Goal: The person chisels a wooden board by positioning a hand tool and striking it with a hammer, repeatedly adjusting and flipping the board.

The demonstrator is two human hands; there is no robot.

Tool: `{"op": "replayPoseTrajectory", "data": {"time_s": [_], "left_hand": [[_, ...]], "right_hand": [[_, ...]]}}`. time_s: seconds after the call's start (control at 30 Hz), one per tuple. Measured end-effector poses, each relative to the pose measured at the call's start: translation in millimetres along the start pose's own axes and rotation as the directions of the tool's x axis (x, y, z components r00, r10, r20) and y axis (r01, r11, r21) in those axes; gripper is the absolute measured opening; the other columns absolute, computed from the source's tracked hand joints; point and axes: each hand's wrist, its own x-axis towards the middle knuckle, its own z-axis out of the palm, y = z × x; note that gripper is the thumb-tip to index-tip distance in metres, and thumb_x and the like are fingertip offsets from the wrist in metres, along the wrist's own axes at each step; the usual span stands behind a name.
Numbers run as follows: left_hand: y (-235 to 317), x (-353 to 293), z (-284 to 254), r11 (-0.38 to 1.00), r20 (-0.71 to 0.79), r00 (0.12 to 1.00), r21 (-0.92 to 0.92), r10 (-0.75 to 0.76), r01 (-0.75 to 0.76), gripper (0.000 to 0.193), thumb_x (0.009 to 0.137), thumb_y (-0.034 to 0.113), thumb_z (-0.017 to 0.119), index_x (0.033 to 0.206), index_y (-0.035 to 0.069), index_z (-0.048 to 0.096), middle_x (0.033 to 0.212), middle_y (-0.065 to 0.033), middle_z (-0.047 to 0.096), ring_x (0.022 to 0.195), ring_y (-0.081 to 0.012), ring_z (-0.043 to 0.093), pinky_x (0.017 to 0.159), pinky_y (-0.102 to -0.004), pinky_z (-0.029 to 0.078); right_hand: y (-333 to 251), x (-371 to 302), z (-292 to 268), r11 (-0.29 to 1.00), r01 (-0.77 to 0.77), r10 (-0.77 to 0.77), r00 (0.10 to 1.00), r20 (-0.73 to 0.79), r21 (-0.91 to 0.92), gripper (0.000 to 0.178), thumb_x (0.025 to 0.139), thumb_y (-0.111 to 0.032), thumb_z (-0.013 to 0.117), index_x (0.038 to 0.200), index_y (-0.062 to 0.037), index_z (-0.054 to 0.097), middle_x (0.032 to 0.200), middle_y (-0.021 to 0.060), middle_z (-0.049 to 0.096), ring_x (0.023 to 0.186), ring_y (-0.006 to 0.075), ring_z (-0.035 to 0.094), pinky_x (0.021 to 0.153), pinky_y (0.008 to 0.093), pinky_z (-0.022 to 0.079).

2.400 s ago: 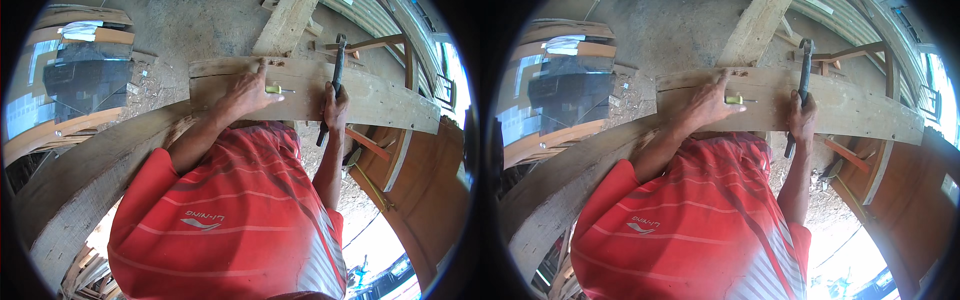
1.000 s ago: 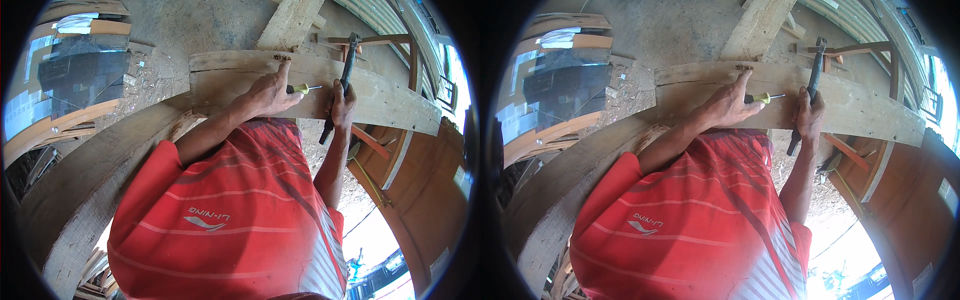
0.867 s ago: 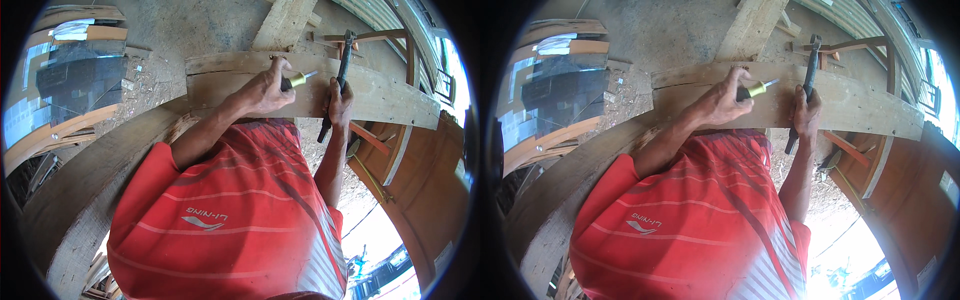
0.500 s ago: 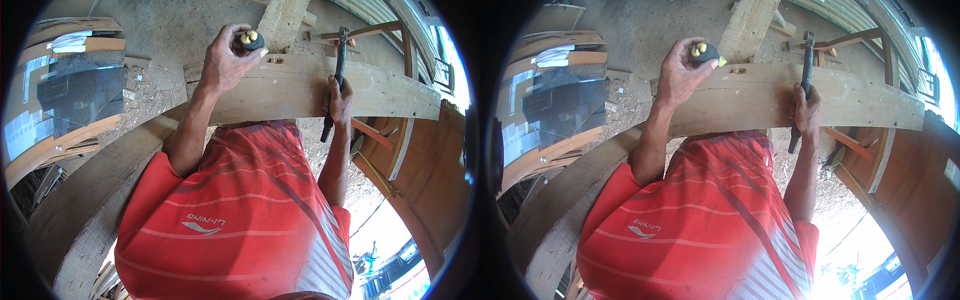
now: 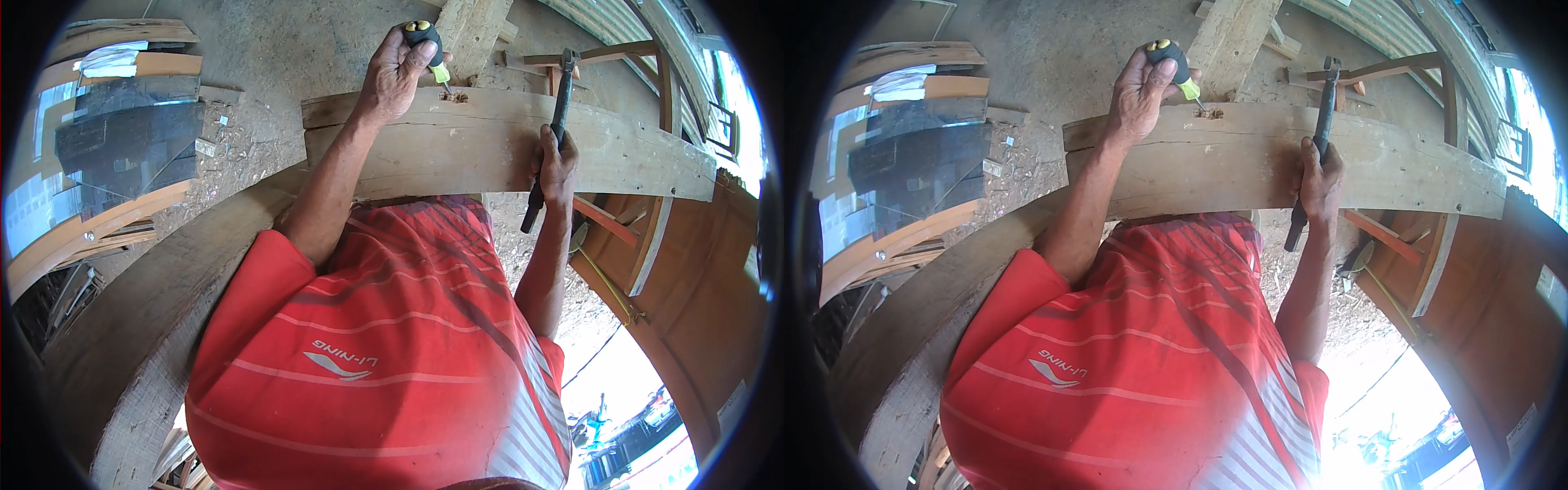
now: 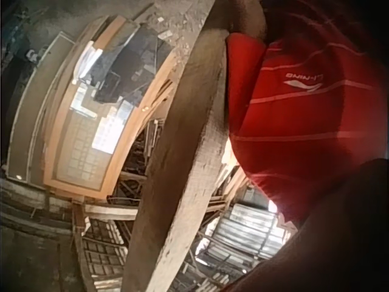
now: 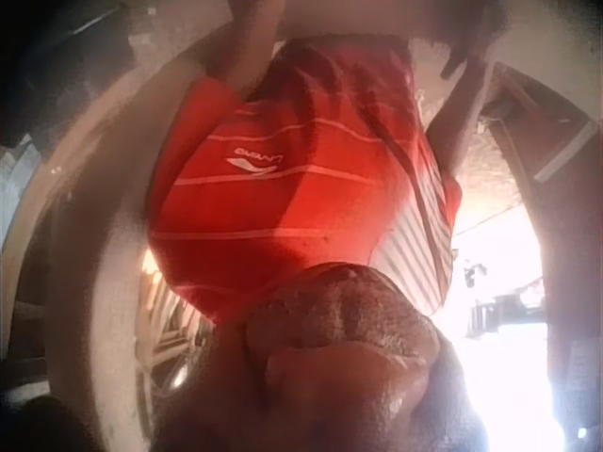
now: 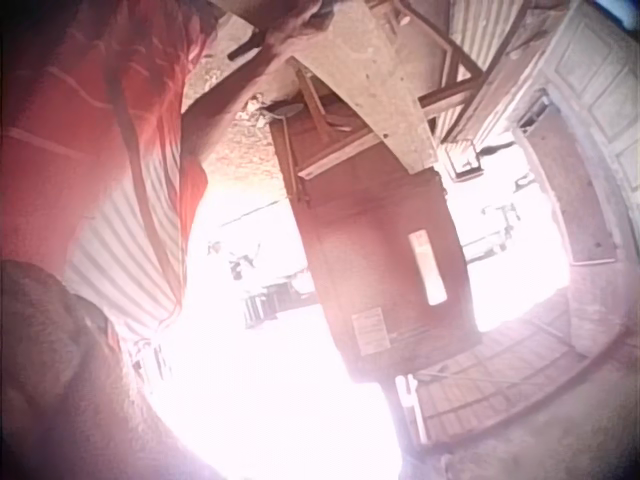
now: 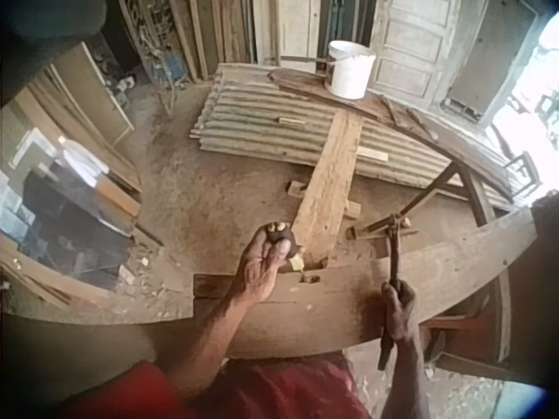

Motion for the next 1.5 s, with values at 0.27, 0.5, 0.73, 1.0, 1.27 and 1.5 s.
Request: {"op": "replayPoseTrajectory", "data": {"time_s": [0.27,0.5,0.73,1.0,1.27,1.5], "left_hand": [[-14.1,4.0,-6.8,0.921,-0.026,0.997,0.385,0.069,-0.054,0.043,0.102,0.032,0.064,0.129,0.004,0.046,0.11,-0.0112,0.069,0.108,-0.0226,0.069,0.095,-0.0401,0.059],[-9.7,8.1,-0.5,0.945,0.058,0.975,0.264,-0.213,0.191,0.055,0.1,0.041,0.064,0.132,0.002,0.042,0.11,-0.0158,0.071,0.104,-0.0234,0.071,0.085,-0.0395,0.062],[-16.7,10.2,-1.6,0.931,0.108,0.984,0.352,-0.145,0.099,0.054,0.098,0.037,0.069,0.131,0.003,0.043,0.114,-0.0176,0.069,0.105,-0.0246,0.07,0.085,-0.0392,0.062],[-15.8,-1.6,10.7,0.938,0.102,0.992,0.346,-0.075,0.036,0.05,0.097,0.025,0.072,0.131,0.003,0.043,0.119,-0.015,0.067,0.11,-0.0233,0.069,0.091,-0.0364,0.057],[-21.3,-4.4,7.3,0.959,0.064,0.996,0.28,-0.062,0.042,0.05,0.099,0.019,0.069,0.137,0.006,0.04,0.119,-0.0131,0.067,0.109,-0.0195,0.068,0.092,-0.0357,0.057],[-34.9,-2.6,7.2,0.962,0.008,0.995,0.253,0.102,-0.101,0.051,0.097,0.029,0.071,0.133,0.004,0.047,0.11,-0.0139,0.071,0.093,-0.0229,0.074,0.076,-0.0347,0.058]], "right_hand": [[-1.5,1.9,1.3,0.999,0.021,-0.021,1.0,-0.012,-0.025,0.039,0.102,-0.037,0.059,0.083,-0.0043,0.053,0.058,0.0023,0.05,0.043,0.0121,0.051,0.041,0.0288,0.042],[-1.7,0.0,1.4,0.999,0.021,-0.021,1.0,-0.007,-0.05,0.038,0.102,-0.037,0.058,0.084,-0.0038,0.054,0.058,0.0027,0.051,0.044,0.0122,0.052,0.042,0.0291,0.042],[3.4,1.0,4.1,0.996,0.02,-0.023,0.999,-0.032,-0.083,0.038,0.101,-0.042,0.061,0.086,-0.0069,0.054,0.059,0.0004,0.05,0.045,0.0107,0.049,0.042,0.0289,0.042],[-59.0,-37.6,19.1,0.973,0.189,-0.183,0.982,0.055,-0.135,0.044,0.101,-0.046,0.062,0.089,-0.0039,0.056,0.062,-0.0012,0.049,0.052,0.0063,0.045,0.045,0.0279,0.036],[-135.1,-61.2,25.8,0.859,0.414,-0.399,0.91,0.113,-0.302,0.032,0.102,-0.035,0.065,0.099,-0.0032,0.057,0.063,0.0035,0.053,0.058,0.0112,0.048,0.054,0.031,0.041],[-130.5,-57.0,26.8,0.801,0.41,-0.329,0.91,0.251,-0.437,0.031,0.1,-0.031,0.068,0.096,-0.0017,0.058,0.064,0.006,0.052,0.06,0.0119,0.046,0.056,0.0319,0.042]]}}
